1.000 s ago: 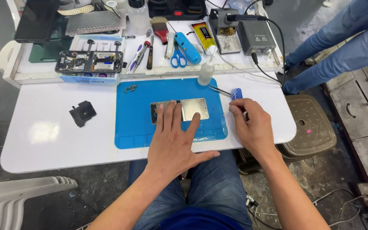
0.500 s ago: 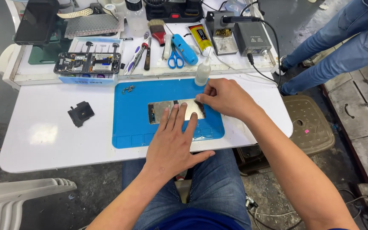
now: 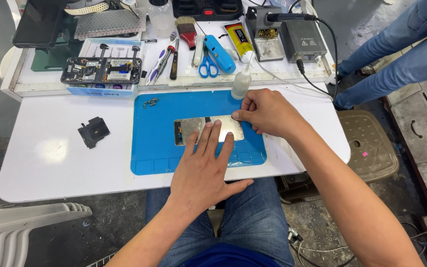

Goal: Disassembling and reassembling internal components of a mobile phone using a screwdriver and manual manipulation.

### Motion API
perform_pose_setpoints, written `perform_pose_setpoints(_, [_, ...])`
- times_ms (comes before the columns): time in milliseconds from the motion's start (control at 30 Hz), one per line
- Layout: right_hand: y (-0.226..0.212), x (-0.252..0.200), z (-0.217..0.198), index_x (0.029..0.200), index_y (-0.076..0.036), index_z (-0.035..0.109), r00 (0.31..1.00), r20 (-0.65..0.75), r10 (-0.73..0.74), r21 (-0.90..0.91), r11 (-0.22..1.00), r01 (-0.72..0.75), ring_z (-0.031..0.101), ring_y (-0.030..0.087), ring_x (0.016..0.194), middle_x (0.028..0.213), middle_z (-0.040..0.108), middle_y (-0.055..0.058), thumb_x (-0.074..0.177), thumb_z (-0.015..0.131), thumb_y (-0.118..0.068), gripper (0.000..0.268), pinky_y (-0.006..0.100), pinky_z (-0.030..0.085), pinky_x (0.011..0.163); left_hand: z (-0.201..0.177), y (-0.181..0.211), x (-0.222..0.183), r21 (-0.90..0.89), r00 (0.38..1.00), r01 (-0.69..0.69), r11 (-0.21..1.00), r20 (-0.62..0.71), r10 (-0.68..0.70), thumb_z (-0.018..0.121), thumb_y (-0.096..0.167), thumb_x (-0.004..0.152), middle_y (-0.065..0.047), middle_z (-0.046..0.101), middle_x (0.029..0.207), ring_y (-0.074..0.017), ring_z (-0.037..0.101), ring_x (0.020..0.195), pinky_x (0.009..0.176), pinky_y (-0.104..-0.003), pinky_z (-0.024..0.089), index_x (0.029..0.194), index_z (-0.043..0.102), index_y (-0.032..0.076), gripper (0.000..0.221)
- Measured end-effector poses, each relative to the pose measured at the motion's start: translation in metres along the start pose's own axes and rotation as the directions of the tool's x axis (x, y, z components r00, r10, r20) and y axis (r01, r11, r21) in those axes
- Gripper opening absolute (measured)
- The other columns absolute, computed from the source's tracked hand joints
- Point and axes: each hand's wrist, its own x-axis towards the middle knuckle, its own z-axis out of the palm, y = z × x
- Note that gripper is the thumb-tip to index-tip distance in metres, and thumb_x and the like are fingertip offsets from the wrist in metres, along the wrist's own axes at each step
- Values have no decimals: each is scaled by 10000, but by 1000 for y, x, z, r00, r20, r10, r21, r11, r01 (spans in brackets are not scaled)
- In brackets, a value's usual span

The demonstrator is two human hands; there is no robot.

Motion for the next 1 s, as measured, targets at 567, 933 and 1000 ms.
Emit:
perform_pose_setpoints(567, [6,-1,5,869,-126,627,998,-39,-52,-16,999,52,670,204,578,697,667,35,1015,656,-328,251,349,522,606,-1,12,5,140,999,35,990,37,-40,433,973,815,-282,442,1567,-392,455,1437,999,-458,446,1434,504,71,1097])
perform_pose_setpoints(933, [10,4,8,855,-143,607,997,-53,-53,-16,999,52,655,198,560,707,663,21,1002,693,-318,244,345,529,596,-1,14,8,154,997,74,985,-16,-73,445,1013,783,-249,518,1510,-368,504,1395,943,-433,463,1359,544,94,1089])
perform_pose_setpoints(1000, [9,2,9,902,-131,626,998,-47,-49,-26,998,48,640,211,562,731,660,38,1026,638,-282,196,360,523,586,-1,14,7,145,997,78,986,-14,-77,444,1004,785,-253,511,1512,-368,507,1381,936,-456,456,1360,548,101,1075])
